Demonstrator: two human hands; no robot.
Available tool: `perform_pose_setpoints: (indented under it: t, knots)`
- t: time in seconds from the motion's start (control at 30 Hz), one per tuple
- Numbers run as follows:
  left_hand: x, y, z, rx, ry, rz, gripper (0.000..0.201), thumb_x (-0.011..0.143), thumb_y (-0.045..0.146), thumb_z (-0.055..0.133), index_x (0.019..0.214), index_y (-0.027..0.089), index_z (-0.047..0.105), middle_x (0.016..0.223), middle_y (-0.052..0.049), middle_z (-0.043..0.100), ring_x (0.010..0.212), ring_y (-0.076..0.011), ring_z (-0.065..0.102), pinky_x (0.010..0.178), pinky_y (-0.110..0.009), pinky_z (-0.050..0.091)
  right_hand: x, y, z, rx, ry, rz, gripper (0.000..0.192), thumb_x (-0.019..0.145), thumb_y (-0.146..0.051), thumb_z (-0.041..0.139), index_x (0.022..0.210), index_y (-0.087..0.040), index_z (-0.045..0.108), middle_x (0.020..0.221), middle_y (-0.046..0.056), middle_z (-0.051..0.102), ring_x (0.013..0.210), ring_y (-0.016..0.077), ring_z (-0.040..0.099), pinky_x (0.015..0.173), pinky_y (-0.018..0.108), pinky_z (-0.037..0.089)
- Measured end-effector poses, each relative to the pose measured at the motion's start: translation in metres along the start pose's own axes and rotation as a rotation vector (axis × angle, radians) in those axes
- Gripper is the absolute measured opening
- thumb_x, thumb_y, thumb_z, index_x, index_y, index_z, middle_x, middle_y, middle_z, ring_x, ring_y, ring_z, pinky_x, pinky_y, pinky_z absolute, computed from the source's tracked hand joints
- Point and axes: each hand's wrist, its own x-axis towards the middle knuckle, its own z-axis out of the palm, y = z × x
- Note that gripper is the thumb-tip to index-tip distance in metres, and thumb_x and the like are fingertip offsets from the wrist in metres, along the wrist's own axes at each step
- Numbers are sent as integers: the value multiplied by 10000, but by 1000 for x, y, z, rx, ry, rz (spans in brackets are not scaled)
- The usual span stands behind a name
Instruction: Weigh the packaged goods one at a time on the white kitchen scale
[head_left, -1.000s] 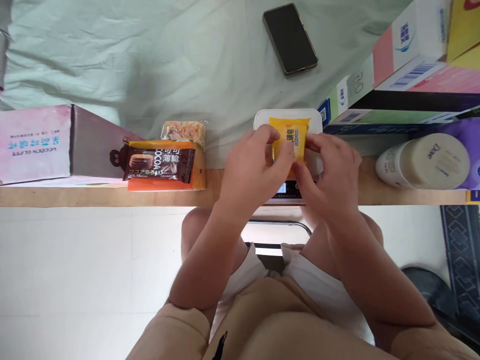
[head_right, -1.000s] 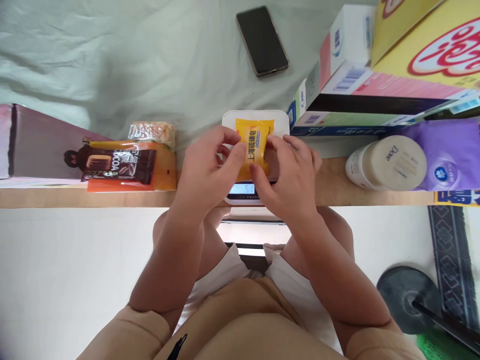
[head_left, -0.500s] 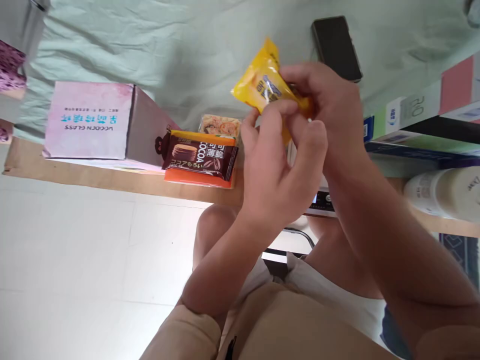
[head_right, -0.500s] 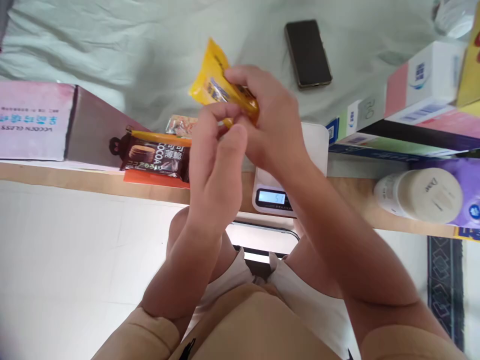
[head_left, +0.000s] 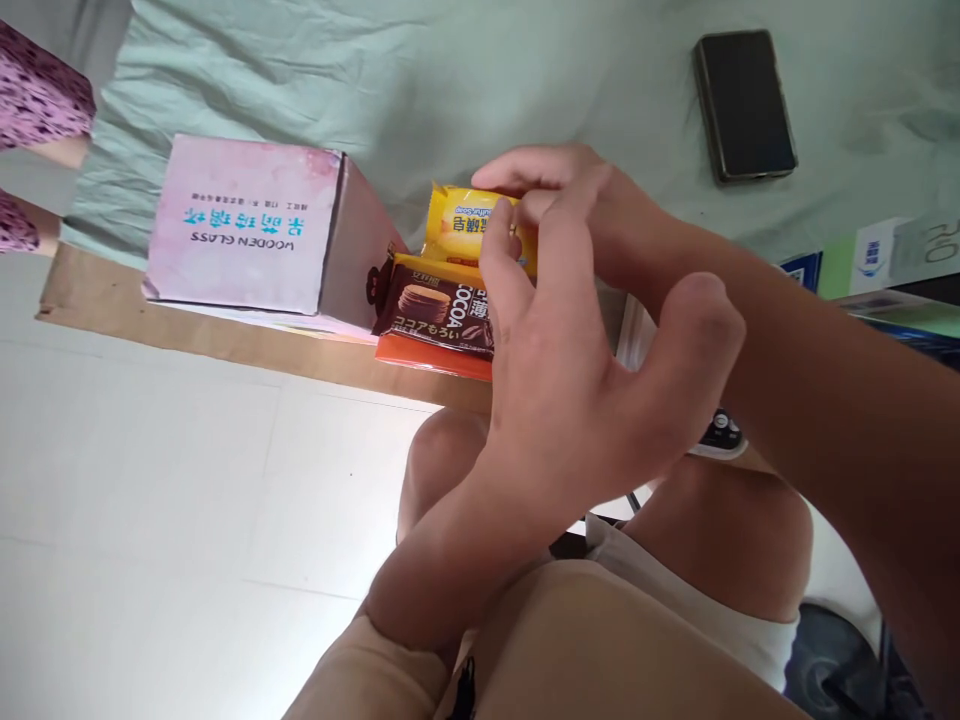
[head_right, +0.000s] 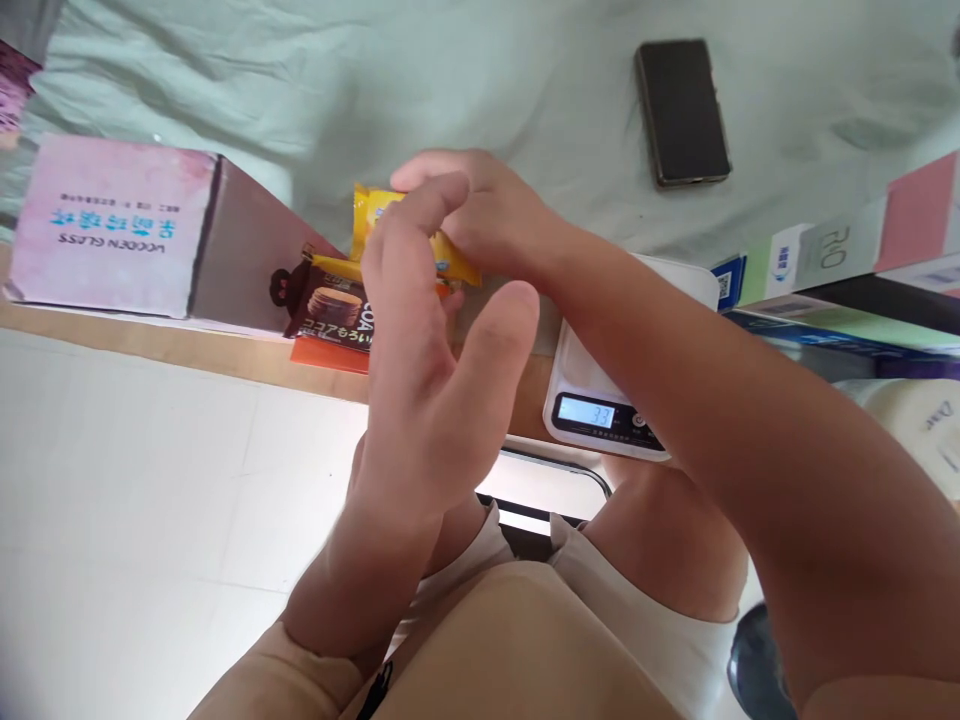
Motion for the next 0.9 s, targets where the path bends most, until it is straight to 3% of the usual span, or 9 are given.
perform_pose_setpoints:
  t: [0.1, 0.17, 0.23, 0.3, 0.43, 0.63, 0.73, 0.8, 0.9]
  knots:
    - [2, 5, -4, 143, -115, 15, 394, 1029, 296, 651, 1412, 285, 561, 1666, -93, 574, 1774, -296, 335, 1315, -464, 557, -11, 8, -13, 33, 148, -60, 435, 990, -84, 513, 1354, -141, 744, 1234, -36, 765, 1187, 82, 719, 1138, 292, 554]
    - [3, 6, -4, 148, -160, 28, 384, 1035, 303, 647, 1408, 297, 558, 1644, -84, 615, 1723, -284, 423, 1306, -464, 573, -33, 18, -24, 73, 246, -136, 428, 948, -98, 520, 1294, -155, 765, 1339, -2, 778, 1326, 127, 710, 1218, 355, 545]
    - [2, 6, 0, 162, -203, 23, 344, 1026, 302, 660, 1356, 347, 573, 1593, -24, 668, 1650, -272, 512, 1304, -470, 574, -67, 32, -35, 139, 362, -200, 454, 838, -135, 552, 1220, -192, 792, 1271, 24, 816, 1266, 179, 759, 1113, 401, 605]
    - [0, 3, 7, 176, -249, 12, 307, 1011, 302, 677, 1298, 368, 591, 1544, 16, 705, 1589, -264, 569, 1295, -461, 573, -107, 51, -41, 216, 565, -213, 420, 737, -175, 617, 1106, -230, 809, 1098, 31, 840, 1069, 205, 805, 925, 405, 636]
    - [-5, -5, 28, 143, -410, 26, 158, 994, 292, 694, 1140, 294, 633, 1378, -28, 777, 1385, -246, 696, 1210, -425, 618, -180, 101, -40, 287, 976, -260, 267, 650, -173, 671, 878, -224, 801, 799, 43, 769, 715, 212, 736, 722, 429, 577]
    - [-22, -9, 84, 150, -707, 41, 97, 1014, 307, 622, 934, 263, 591, 1026, -32, 770, 1055, -227, 729, 958, -401, 630, -254, 176, -51, 121, 1381, -180, 246, 604, -277, 782, 844, -250, 829, 734, 79, 717, 636, 252, 658, 615, 453, 474]
    - [-38, -13, 121, 153, -823, 65, 53, 1014, 306, 606, 985, 262, 602, 1104, -41, 790, 1082, -235, 740, 989, -420, 633, -284, 212, -69, -14, 1649, -213, 266, 572, -353, 765, 829, -287, 788, 736, 71, 684, 639, 239, 590, 624, 462, 433]
    - [-50, -19, 145, 192, -885, 52, 114, 1011, 335, 623, 1098, 262, 633, 1285, -71, 789, 1211, -270, 744, 1099, -473, 637, -302, 232, -78, -79, 1678, -220, 356, 581, -419, 794, 923, -320, 784, 874, 79, 713, 778, 278, 653, 674, 490, 482]
    - [-63, -29, 177, 264, -965, 33, 353, 1002, 385, 642, 1323, 240, 620, 1553, -124, 689, 1468, -327, 665, 1276, -533, 571, -320, 248, -79, -98, 1533, -138, 564, 619, -483, 848, 1159, -354, 749, 1258, 112, 740, 1133, 365, 744, 835, 555, 593]
